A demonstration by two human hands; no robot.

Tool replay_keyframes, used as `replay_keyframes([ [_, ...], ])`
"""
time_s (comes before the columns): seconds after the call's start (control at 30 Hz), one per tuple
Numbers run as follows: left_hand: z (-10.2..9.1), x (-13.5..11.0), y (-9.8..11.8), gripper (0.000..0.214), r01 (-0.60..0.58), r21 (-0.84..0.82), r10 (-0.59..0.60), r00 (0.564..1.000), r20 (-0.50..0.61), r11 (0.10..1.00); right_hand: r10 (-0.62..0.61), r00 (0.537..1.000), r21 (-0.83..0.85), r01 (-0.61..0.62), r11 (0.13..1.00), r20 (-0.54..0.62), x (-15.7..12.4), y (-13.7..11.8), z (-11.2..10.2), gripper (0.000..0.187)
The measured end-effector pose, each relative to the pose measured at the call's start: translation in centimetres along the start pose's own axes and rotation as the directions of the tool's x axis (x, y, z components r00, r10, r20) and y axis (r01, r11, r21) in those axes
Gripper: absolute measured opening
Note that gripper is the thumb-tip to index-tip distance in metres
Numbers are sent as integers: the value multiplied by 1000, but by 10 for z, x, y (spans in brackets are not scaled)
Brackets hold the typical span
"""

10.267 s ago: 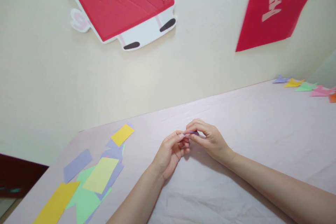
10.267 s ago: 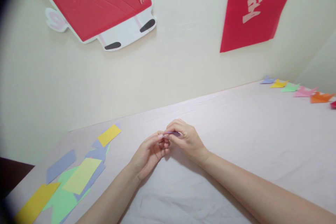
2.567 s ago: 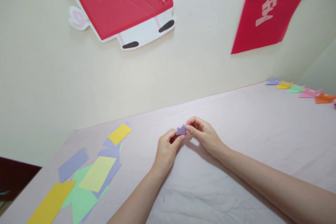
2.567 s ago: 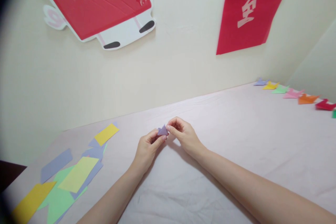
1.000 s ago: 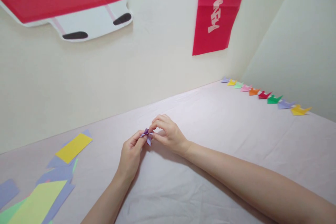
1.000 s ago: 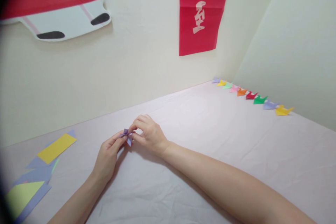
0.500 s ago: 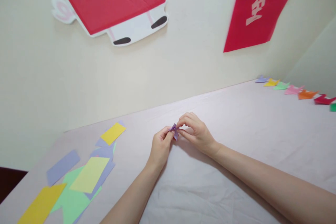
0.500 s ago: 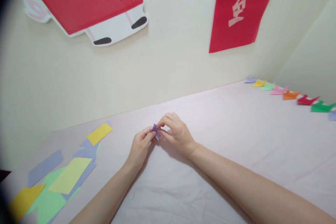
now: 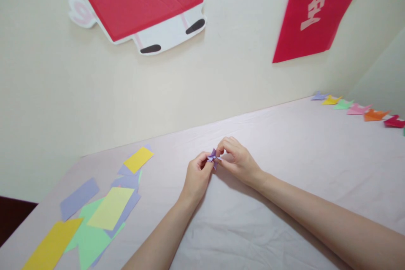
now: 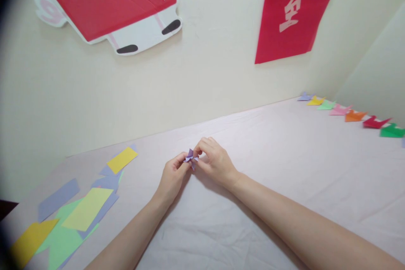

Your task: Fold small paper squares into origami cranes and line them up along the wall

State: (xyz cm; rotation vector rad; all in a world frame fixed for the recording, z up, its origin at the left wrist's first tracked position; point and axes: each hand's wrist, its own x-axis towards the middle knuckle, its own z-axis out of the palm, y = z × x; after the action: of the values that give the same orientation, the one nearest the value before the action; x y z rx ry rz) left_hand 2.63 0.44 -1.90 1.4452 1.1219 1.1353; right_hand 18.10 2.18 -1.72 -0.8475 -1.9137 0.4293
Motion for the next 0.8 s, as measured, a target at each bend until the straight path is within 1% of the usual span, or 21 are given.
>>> replay_keyframes([
  [0.13, 0, 0, -2, 13, 8, 11, -8, 1000, -2, 1000, -2, 1000, -61, 3, 998, 22, 0, -1, -1, 8],
  [0.33, -1, 0, 0, 12, -5, 30, 4, 1000, 25, 1000, -24, 1000, -80, 25, 996, 9, 0, -3, -1, 14],
  [0.47, -4, -1, 3, 16, -12, 13, 11, 997, 73, 1000, -29, 999, -99, 31, 995, 22, 0, -3, -1, 12],
  [0.57, -7, -1, 6, 13, -14, 16, 12, 993, 121, 1000, -39, 998, -112, 43, 993, 41, 0, -3, -2, 12],
  [0.63, -9, -1, 8, 12, -10, 19, 7, 988, 152, 1000, -50, 998, -121, 55, 991, 48, 0, -4, -2, 15],
  [0.67, -9, -1, 9, 14, -6, 19, 3, 987, 163, 1000, -54, 997, -125, 60, 990, 49, 0, -3, -3, 17],
  [0.73, -10, 0, 10, 25, 8, 18, -11, 986, 167, 1000, -59, 997, -132, 65, 989, 52, 0, -3, -3, 20],
  [0.8, -11, 2, 8, 35, 28, 19, -30, 989, 144, 999, -60, 996, -136, 68, 988, 61, 0, -3, -3, 20],
])
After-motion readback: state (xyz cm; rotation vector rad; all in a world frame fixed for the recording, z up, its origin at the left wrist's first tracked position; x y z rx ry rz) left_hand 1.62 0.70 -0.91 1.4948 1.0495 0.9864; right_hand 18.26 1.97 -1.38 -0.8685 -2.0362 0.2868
